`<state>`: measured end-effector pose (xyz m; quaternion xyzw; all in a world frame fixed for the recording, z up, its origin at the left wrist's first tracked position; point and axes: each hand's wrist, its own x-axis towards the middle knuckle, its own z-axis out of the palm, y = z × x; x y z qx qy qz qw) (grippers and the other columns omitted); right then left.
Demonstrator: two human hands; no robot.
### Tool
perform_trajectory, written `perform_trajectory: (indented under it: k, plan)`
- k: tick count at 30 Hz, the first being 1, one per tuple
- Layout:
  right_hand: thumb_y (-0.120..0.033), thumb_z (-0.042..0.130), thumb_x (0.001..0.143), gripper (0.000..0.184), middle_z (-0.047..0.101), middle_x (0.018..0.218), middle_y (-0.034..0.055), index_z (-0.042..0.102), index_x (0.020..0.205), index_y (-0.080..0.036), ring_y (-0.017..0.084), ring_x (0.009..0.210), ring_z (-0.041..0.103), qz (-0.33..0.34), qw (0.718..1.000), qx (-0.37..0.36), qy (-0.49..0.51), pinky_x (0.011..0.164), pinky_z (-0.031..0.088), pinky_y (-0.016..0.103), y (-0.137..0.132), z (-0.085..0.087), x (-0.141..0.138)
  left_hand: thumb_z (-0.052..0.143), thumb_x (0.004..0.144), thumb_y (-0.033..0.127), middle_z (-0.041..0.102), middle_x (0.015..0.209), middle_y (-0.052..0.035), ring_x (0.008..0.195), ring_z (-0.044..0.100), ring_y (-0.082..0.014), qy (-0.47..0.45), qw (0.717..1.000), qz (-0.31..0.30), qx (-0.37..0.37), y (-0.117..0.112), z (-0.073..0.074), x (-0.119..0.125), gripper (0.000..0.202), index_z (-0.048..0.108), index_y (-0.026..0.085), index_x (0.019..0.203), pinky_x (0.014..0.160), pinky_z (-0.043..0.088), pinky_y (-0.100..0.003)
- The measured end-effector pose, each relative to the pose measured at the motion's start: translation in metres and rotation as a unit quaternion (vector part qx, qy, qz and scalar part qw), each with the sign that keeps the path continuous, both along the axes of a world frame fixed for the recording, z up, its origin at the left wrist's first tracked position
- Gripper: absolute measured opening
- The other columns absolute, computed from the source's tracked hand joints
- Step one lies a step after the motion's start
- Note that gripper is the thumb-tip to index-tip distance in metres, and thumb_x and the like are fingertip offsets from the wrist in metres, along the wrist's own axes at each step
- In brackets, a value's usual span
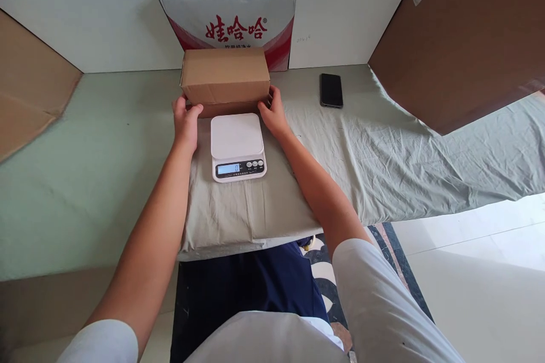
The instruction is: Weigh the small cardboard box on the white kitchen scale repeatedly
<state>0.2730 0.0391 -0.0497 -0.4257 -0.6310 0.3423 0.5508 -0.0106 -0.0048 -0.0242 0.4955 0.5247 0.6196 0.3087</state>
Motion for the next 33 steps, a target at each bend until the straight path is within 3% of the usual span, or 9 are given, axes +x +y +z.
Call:
perform_trajectory:
  k: [4,7,10,12,17,22,27,33]
  plan:
    - [-0.070,0.069,0.090,0.076,0.054,0.172,0.0168,0.042,0.149,-0.029,0.031,0.168,0.051,-0.043,0.998,-0.025,0.031,0.143,0.043,0.058,-0.001,0.001,0.001,0.081,0.090,0.058,0.059,0.164,-0.0107,0.156,0.053,-0.0351,-0.055,0.998,-0.024,-0.035,-0.001,0.006,-0.005,0.056,0.065,0.032,0.137,0.132,0.046,-0.053]
    - [-0.068,0.070,0.087,0.079,0.052,0.174,0.0189,0.042,0.149,-0.028,0.032,0.169,0.049,-0.042,0.998,-0.030,0.047,0.144,0.042,0.060,0.000,0.001,0.001,0.073,0.097,0.056,0.058,0.170,-0.0047,0.161,0.048,-0.0272,-0.084,0.994,-0.031,-0.067,-0.002,0.013,-0.007,0.050,0.062,0.033,0.140,0.134,0.041,-0.051]
    - [-0.063,0.071,0.087,0.075,0.055,0.173,0.0171,0.044,0.148,-0.028,0.032,0.170,0.047,-0.034,0.998,-0.032,0.052,0.145,0.040,0.059,0.000,0.002,0.001,0.065,0.103,0.049,0.060,0.169,-0.0018,0.157,0.049,-0.0186,-0.094,0.992,-0.050,-0.069,-0.003,0.016,-0.005,0.045,0.058,0.026,0.142,0.137,0.034,-0.050]
    - [-0.058,0.073,0.086,0.072,0.058,0.172,0.0160,0.047,0.147,-0.028,0.032,0.168,0.050,-0.031,0.998,-0.033,0.054,0.145,0.040,0.059,-0.001,0.003,0.001,0.066,0.103,0.054,0.063,0.164,-0.0012,0.151,0.051,-0.0168,-0.079,0.993,-0.076,-0.049,-0.002,0.015,-0.004,0.048,0.057,0.023,0.139,0.136,0.034,-0.048]
    - [-0.054,0.073,0.087,0.069,0.067,0.162,0.0144,0.052,0.146,-0.027,0.032,0.160,0.058,-0.036,0.998,-0.039,0.025,0.142,0.045,0.056,-0.007,0.010,-0.002,0.075,0.085,0.084,0.069,0.154,-0.0058,0.145,0.056,-0.0224,-0.040,0.993,-0.109,0.001,-0.004,0.015,-0.001,0.076,0.061,0.023,0.129,0.134,0.040,-0.048]
    - [-0.041,0.071,0.083,0.061,0.073,0.150,0.0130,0.056,0.140,-0.025,0.033,0.146,0.065,-0.051,0.998,-0.047,0.006,0.138,0.050,0.056,-0.010,0.012,-0.004,0.083,0.075,0.074,0.076,0.141,-0.0121,0.153,0.060,-0.0358,-0.045,0.993,-0.109,0.020,-0.010,0.019,0.003,0.057,0.062,0.029,0.104,0.138,0.042,-0.053]
    - [-0.034,0.070,0.079,0.065,0.072,0.154,0.0118,0.055,0.141,-0.026,0.033,0.150,0.062,-0.074,0.996,-0.057,0.010,0.140,0.047,0.060,-0.014,0.014,-0.007,0.083,0.075,0.067,0.077,0.138,-0.0130,0.152,0.062,-0.0368,-0.039,0.993,-0.107,0.011,-0.011,0.019,0.004,0.053,0.064,0.029,0.106,0.138,0.042,-0.056]
    - [-0.039,0.074,0.079,0.064,0.074,0.150,0.0129,0.057,0.139,-0.026,0.037,0.151,0.062,-0.090,0.993,-0.069,-0.014,0.142,0.044,0.064,-0.018,0.014,-0.010,0.086,0.080,0.065,0.076,0.134,-0.0137,0.148,0.063,-0.0397,-0.025,0.994,-0.106,0.002,-0.007,0.016,0.002,0.051,0.065,0.027,0.107,0.136,0.046,-0.059]
